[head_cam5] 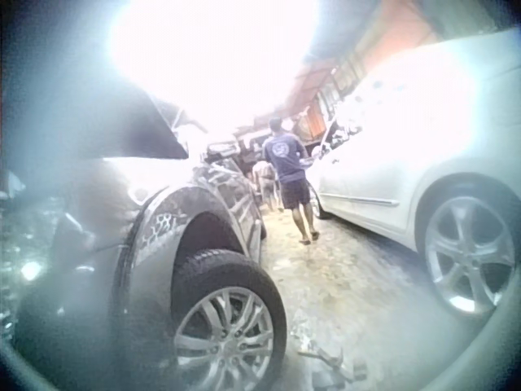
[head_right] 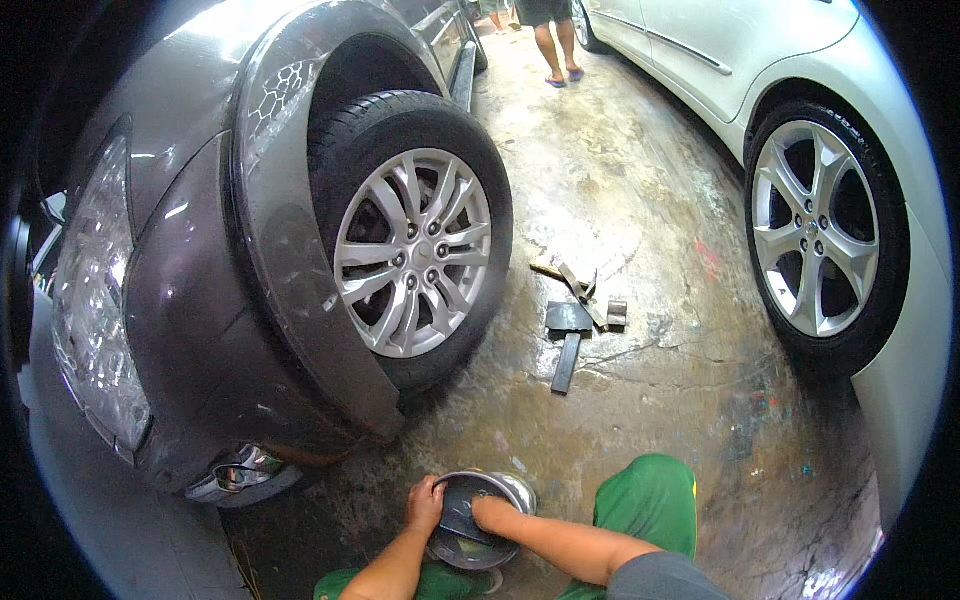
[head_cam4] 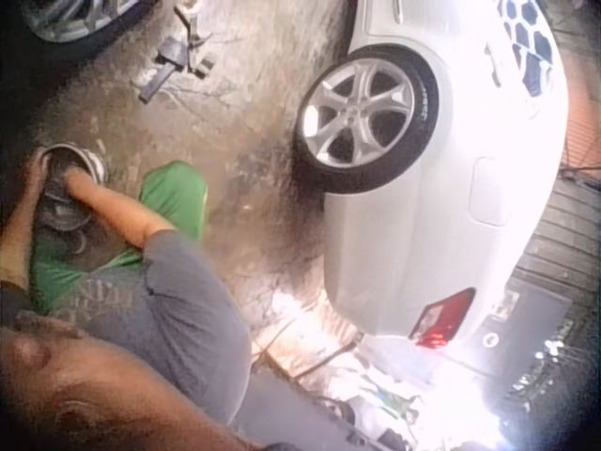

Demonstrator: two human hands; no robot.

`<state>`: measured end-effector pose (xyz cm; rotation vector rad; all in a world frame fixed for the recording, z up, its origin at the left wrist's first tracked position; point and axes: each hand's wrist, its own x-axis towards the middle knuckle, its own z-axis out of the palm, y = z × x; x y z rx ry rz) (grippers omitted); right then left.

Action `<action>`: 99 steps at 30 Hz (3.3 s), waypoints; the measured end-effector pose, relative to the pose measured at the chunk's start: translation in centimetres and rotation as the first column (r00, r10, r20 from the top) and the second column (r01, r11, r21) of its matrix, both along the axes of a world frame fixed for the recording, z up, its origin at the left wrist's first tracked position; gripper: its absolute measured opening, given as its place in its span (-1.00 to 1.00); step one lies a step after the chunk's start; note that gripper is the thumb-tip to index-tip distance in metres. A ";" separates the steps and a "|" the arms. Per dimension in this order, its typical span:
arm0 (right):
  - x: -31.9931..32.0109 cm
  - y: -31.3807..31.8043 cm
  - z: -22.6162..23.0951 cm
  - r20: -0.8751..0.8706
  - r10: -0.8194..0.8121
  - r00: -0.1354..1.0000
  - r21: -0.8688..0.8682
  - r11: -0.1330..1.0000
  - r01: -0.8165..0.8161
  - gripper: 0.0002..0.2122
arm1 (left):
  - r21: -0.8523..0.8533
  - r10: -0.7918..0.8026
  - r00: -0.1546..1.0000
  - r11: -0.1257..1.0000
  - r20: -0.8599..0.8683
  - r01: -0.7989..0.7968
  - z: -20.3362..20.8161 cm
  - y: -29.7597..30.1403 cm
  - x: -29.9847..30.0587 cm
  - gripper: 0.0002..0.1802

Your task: The person sits on the floor and applies a black plastic trim piece to the front wheel arch of a dark-colored car. They repeatedly wet the trim and the car surface with a sponge and water, then press the trim into place. Another person briefly assists by pressing the trim while the hood is open.

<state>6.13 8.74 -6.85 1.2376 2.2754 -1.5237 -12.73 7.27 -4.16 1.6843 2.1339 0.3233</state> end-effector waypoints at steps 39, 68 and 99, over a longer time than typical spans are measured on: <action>3.1 1.1 5.7 -0.245 0.118 0.962 0.504 0.863 0.023 -0.78 | -0.013 -0.014 1.000 1.000 0.003 0.014 0.1 -0.7 -0.2 -0.68; 2.9 1.2 5.5 -0.237 0.146 0.960 0.541 0.841 0.006 -0.82 | -0.005 0.009 1.000 1.000 -0.020 -0.009 -0.3 -0.5 -0.2 -0.69; 2.7 4.3 14.8 -0.489 -0.391 0.780 -0.124 0.916 0.381 -0.79 | 0.001 0.028 0.998 1.000 -0.061 -0.028 -0.3 -0.4 0.3 -0.74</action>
